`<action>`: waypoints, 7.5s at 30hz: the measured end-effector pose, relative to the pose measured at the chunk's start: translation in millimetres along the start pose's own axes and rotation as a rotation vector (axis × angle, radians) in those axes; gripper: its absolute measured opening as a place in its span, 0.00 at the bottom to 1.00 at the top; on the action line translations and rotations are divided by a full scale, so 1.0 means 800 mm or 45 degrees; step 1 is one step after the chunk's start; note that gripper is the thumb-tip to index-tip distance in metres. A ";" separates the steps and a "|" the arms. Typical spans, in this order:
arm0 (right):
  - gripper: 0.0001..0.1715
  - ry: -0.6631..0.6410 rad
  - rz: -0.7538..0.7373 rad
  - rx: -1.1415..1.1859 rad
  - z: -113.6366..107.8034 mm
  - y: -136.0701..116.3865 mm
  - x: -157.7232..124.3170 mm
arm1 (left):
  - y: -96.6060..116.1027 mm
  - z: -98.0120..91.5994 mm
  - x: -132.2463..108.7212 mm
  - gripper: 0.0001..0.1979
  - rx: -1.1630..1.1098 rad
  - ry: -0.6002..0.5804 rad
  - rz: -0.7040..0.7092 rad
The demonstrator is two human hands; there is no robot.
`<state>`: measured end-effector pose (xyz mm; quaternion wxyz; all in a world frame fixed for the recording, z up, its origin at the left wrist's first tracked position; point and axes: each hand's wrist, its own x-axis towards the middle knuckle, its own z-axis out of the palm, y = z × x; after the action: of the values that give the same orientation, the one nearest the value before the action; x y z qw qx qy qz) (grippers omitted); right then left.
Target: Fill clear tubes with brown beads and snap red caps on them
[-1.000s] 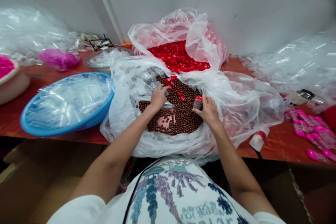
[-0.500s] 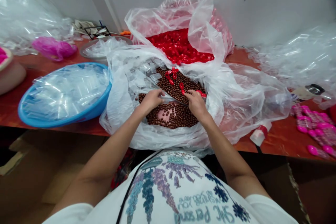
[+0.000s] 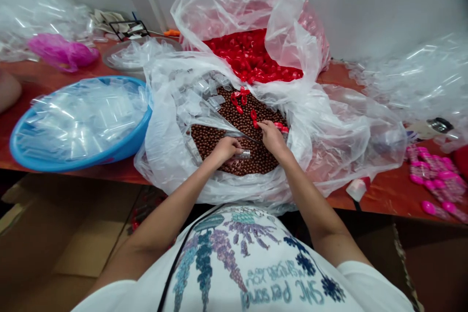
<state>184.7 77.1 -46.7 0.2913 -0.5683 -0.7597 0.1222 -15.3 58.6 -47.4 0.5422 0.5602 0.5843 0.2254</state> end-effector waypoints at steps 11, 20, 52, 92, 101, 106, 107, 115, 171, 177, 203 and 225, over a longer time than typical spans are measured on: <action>0.29 0.020 0.076 0.137 -0.002 0.007 0.001 | 0.012 0.023 0.000 0.09 -0.192 -0.135 -0.029; 0.29 -0.003 0.117 0.132 -0.003 0.004 0.007 | 0.006 0.000 -0.019 0.14 -0.522 -0.189 -0.117; 0.23 -0.262 0.400 1.445 -0.039 -0.078 -0.030 | 0.019 -0.020 -0.090 0.21 -1.053 -0.279 0.124; 0.36 -0.098 -0.304 -0.099 -0.033 -0.100 -0.084 | 0.021 -0.001 -0.103 0.21 -1.011 -0.153 0.131; 0.35 -0.088 -0.326 0.020 -0.016 -0.107 -0.100 | 0.035 0.028 -0.097 0.24 -1.119 -0.199 -0.138; 0.33 -0.146 -0.323 0.066 -0.024 -0.106 -0.101 | 0.035 0.038 -0.099 0.20 -1.131 -0.153 -0.032; 0.35 -0.173 -0.288 0.117 -0.027 -0.105 -0.101 | 0.036 0.037 -0.100 0.21 -1.135 -0.166 -0.024; 0.19 0.053 0.457 0.967 -0.025 -0.097 -0.113 | 0.040 0.021 -0.104 0.26 -1.172 -0.226 0.085; 0.27 0.290 0.117 -0.474 -0.052 0.020 -0.067 | 0.039 -0.078 0.025 0.22 0.915 0.401 0.502; 0.25 0.336 0.050 -0.392 -0.049 -0.006 -0.074 | -0.006 -0.044 -0.021 0.25 1.132 0.027 0.384; 0.25 0.303 0.005 -0.088 -0.041 -0.015 -0.111 | -0.011 -0.029 -0.039 0.11 0.561 0.032 0.093; 0.25 0.315 0.091 -0.010 -0.050 -0.008 -0.105 | -0.002 0.015 -0.023 0.15 -0.346 -0.372 -0.125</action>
<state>218.8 -9.6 -36.9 0.3759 -0.6068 -0.6979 0.0584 -9.1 37.8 -45.7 0.7022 0.4794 0.4902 0.1917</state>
